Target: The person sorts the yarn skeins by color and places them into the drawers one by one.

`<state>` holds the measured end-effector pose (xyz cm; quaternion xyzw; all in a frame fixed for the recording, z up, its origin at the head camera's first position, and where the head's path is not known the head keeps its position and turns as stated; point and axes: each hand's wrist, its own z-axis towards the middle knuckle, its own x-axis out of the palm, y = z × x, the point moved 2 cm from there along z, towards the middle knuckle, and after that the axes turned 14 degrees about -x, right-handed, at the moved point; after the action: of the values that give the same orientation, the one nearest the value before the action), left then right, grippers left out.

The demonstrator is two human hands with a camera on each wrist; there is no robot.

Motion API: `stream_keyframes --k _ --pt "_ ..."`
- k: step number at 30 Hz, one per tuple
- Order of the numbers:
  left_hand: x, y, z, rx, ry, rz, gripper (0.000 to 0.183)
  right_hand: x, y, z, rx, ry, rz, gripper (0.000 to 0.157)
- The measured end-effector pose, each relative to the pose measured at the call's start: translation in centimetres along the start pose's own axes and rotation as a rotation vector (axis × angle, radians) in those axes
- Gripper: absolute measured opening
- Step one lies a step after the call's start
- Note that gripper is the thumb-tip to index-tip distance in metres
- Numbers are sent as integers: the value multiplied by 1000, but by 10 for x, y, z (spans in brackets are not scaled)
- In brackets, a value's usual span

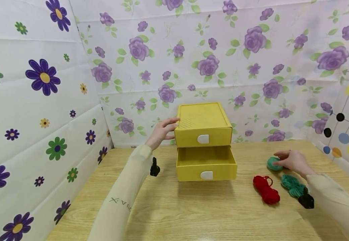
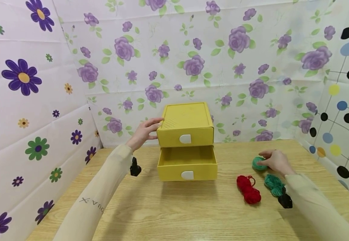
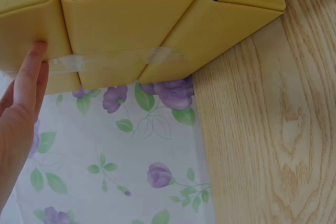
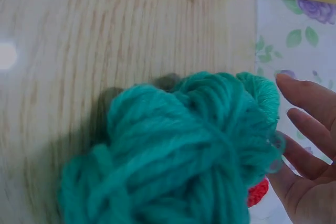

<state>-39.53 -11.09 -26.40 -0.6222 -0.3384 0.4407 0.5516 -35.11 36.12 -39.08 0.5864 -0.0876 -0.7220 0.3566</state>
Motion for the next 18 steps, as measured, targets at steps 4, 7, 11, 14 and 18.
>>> stream_keyframes --k 4,7,11,14,18 --pt "0 1 1 6 -3 7 41 3 -1 0 -9 21 -18 59" --pt "0 1 2 8 1 11 41 4 -2 -2 -28 17 -28 56" --pt "0 2 2 5 2 15 41 4 -6 -2 -50 12 -53 54" --pt "-1 2 1 7 0 16 40 6 -9 0 -46 15 -59 53" --pt "-1 1 0 9 2 7 40 8 -10 3 -41 13 -53 48"
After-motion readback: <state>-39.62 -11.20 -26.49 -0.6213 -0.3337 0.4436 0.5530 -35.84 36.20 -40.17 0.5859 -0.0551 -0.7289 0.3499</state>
